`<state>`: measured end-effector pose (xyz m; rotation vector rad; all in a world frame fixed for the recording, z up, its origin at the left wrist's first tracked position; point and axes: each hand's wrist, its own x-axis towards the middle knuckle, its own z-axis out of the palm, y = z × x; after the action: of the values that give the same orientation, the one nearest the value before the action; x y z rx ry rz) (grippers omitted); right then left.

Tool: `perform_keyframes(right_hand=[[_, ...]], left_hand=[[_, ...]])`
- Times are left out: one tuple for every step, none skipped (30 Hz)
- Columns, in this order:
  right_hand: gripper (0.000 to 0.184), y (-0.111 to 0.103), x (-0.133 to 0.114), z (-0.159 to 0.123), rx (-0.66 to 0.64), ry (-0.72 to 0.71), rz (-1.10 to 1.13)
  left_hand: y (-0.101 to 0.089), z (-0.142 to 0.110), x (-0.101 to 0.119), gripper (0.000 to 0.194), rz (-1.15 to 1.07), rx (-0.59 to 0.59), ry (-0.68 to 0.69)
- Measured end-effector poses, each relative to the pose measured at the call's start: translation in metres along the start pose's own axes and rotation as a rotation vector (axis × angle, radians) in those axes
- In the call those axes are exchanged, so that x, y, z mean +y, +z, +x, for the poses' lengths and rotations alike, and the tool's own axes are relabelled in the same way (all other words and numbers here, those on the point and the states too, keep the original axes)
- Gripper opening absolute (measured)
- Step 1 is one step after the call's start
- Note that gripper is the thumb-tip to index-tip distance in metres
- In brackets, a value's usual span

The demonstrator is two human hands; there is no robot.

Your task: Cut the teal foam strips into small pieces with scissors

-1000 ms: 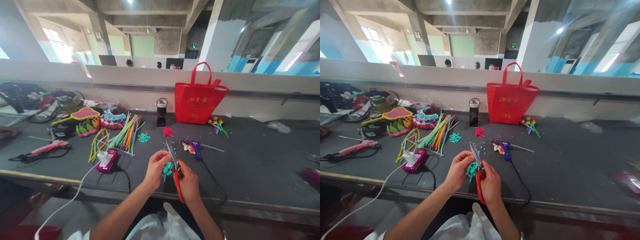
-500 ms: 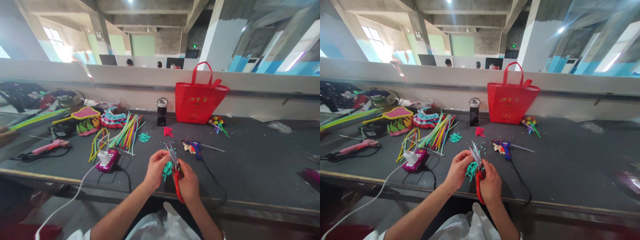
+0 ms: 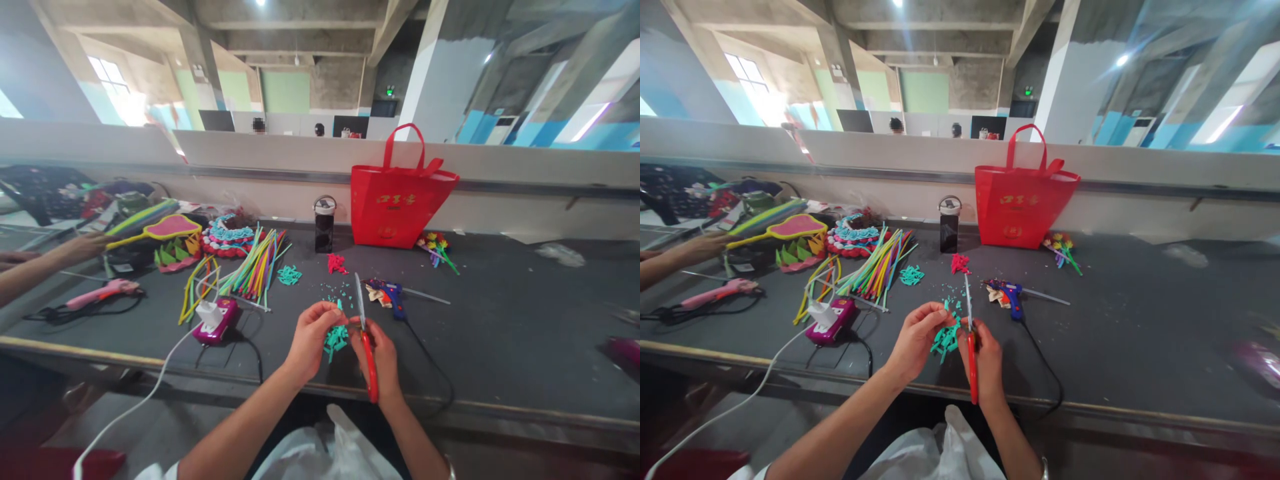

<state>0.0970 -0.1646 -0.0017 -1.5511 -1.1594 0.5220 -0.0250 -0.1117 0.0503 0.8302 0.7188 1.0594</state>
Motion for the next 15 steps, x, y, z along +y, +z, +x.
perform_keyframes(right_hand=[[0.035,-0.001,-0.001,0.002,-0.012,0.053,0.074],[0.038,-0.001,-0.003,0.005,-0.026,0.104,0.141],[0.041,-0.002,-0.005,0.007,-0.031,0.135,0.195],[0.043,-0.002,-0.008,0.010,-0.031,0.141,0.235],[0.044,-0.002,-0.011,0.013,-0.024,0.123,0.261],[0.044,-0.002,-0.014,0.016,-0.013,0.084,0.279],[0.044,-0.002,-0.017,0.019,-0.023,0.046,0.294],[0.044,-0.001,-0.020,0.022,-0.029,0.013,0.313],[0.043,-0.001,-0.023,0.024,-0.042,-0.009,0.331],[0.043,0.000,-0.026,0.026,-0.057,-0.023,0.343],[0.042,0.000,-0.029,0.028,-0.070,-0.034,0.352],[0.041,0.000,-0.032,0.029,-0.081,-0.041,0.356],[0.039,0.000,-0.034,0.029,-0.088,-0.048,0.358],[0.038,0.000,-0.035,0.029,-0.089,-0.055,0.363],[0.037,-0.001,-0.036,0.029,-0.088,-0.060,0.371]], left_hand=[[-0.001,0.000,0.001,0.016,-0.012,-0.013,-0.006],[-0.002,0.000,0.001,0.014,-0.022,-0.028,-0.013],[-0.004,0.001,0.001,0.013,-0.029,-0.042,-0.021],[-0.005,0.001,0.001,0.011,-0.030,-0.056,-0.032],[-0.006,0.001,0.000,0.009,-0.024,-0.070,-0.043],[-0.007,0.001,0.000,0.008,-0.008,-0.083,-0.052],[-0.007,0.001,-0.001,0.007,0.018,-0.098,-0.061],[-0.008,0.001,-0.001,0.007,0.049,-0.111,-0.070],[-0.008,0.001,-0.001,0.007,0.081,-0.119,-0.078],[-0.009,0.001,-0.001,0.007,0.112,-0.125,-0.082],[-0.009,0.001,-0.001,0.008,0.139,-0.130,-0.084],[-0.010,0.001,-0.001,0.008,0.163,-0.135,-0.081],[-0.011,0.002,-0.001,0.008,0.180,-0.140,-0.077],[-0.012,0.002,-0.001,0.008,0.194,-0.144,-0.073],[-0.013,0.003,-0.001,0.008,0.207,-0.152,-0.074]])
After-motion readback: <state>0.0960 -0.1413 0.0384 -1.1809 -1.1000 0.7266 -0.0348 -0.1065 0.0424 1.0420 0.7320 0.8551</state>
